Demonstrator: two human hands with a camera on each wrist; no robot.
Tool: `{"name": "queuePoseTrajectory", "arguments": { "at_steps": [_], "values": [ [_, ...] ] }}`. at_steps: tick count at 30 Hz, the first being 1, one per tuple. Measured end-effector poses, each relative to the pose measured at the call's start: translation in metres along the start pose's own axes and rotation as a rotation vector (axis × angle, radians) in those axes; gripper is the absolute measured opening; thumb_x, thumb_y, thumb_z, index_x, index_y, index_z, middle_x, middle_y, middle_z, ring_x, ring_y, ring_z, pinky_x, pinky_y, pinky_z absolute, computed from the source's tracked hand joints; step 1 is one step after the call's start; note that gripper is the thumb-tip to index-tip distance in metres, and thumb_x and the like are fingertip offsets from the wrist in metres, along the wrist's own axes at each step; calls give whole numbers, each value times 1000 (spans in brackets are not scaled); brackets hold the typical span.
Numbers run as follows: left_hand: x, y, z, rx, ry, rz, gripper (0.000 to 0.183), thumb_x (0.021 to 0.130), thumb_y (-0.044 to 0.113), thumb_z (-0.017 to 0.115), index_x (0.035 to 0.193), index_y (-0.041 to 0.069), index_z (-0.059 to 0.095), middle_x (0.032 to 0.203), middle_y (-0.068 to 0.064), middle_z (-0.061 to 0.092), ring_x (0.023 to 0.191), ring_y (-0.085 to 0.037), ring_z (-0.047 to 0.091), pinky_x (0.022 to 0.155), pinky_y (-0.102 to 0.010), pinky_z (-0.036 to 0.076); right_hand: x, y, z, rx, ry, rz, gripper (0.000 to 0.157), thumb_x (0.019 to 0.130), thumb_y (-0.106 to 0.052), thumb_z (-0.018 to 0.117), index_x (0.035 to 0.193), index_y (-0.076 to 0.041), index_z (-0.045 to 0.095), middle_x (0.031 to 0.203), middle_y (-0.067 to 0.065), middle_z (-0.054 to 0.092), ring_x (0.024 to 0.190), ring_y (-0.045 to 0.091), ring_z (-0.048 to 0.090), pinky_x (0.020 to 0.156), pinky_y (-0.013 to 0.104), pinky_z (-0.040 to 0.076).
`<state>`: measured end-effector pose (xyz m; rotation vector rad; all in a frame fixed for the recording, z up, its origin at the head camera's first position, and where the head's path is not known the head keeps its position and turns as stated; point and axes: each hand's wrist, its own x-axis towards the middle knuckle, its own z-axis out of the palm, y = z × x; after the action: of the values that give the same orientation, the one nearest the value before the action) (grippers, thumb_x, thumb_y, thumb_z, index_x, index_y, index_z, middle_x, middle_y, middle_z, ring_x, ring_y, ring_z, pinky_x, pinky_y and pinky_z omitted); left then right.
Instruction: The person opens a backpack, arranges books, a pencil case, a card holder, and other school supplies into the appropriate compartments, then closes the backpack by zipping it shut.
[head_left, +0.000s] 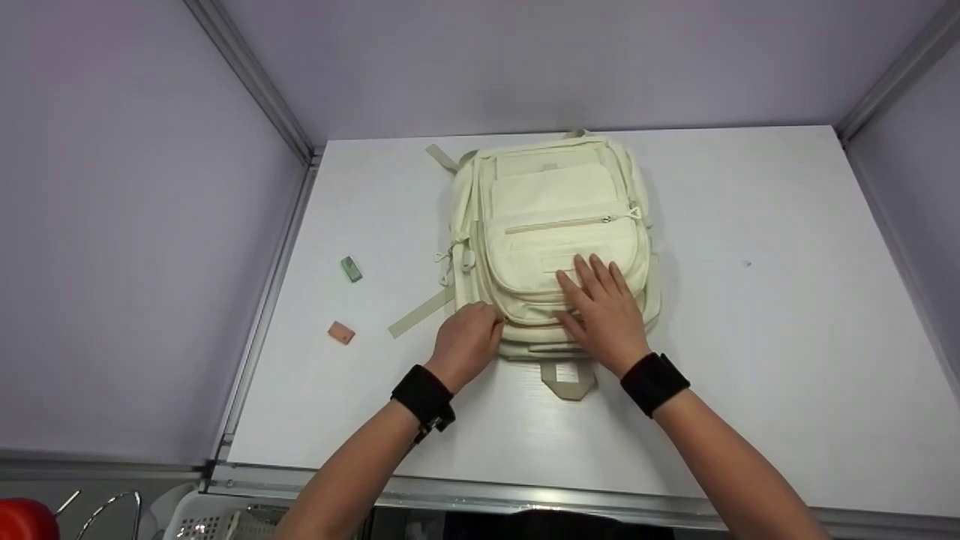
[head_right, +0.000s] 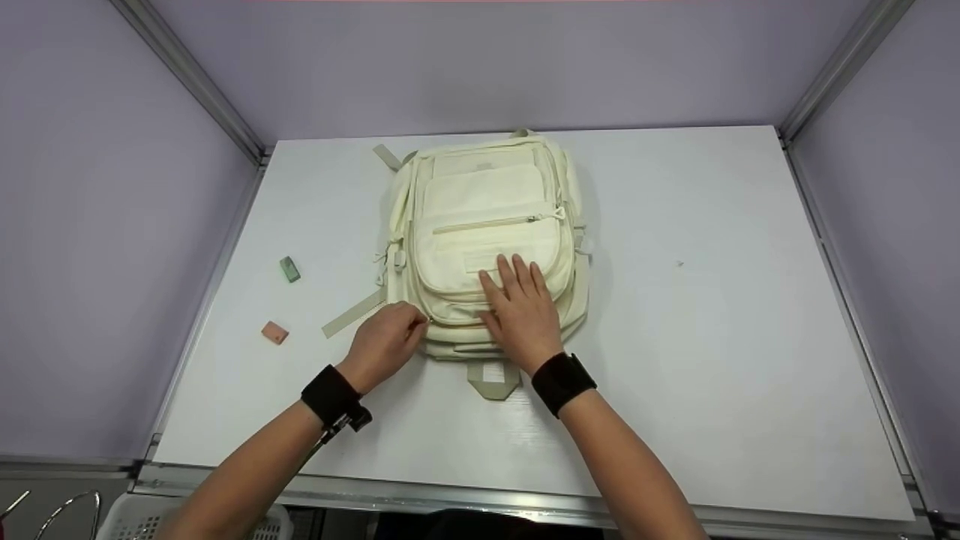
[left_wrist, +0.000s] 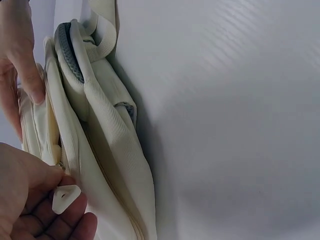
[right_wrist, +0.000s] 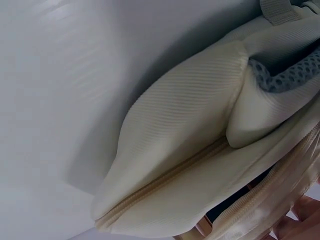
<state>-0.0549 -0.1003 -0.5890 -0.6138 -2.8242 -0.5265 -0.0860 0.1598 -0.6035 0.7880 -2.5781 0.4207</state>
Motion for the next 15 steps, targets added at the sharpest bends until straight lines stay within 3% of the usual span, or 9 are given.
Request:
{"name": "queuePoseTrajectory", "arguments": {
  "at_steps": [8,15],
  "values": [
    [-2,7,4,-12,15,53,11,99,11,65,88,13,65,80,0,62,73,-20,61,62,-34,50,0,2,2,-13,-15,0,62,98,-34,71,152,-11,51,159,21,39,150,39,29,123,53,15],
    [-1,6,1,-78,-9,-15,10,100,14,64,91,14,67,83,2,63,75,-15,60,64,-30,50,-3,5,-3,13,-20,-3,65,98,-36,70,154,-10,47,160,20,37,151,38,26,124,51,12]
  ]
}}
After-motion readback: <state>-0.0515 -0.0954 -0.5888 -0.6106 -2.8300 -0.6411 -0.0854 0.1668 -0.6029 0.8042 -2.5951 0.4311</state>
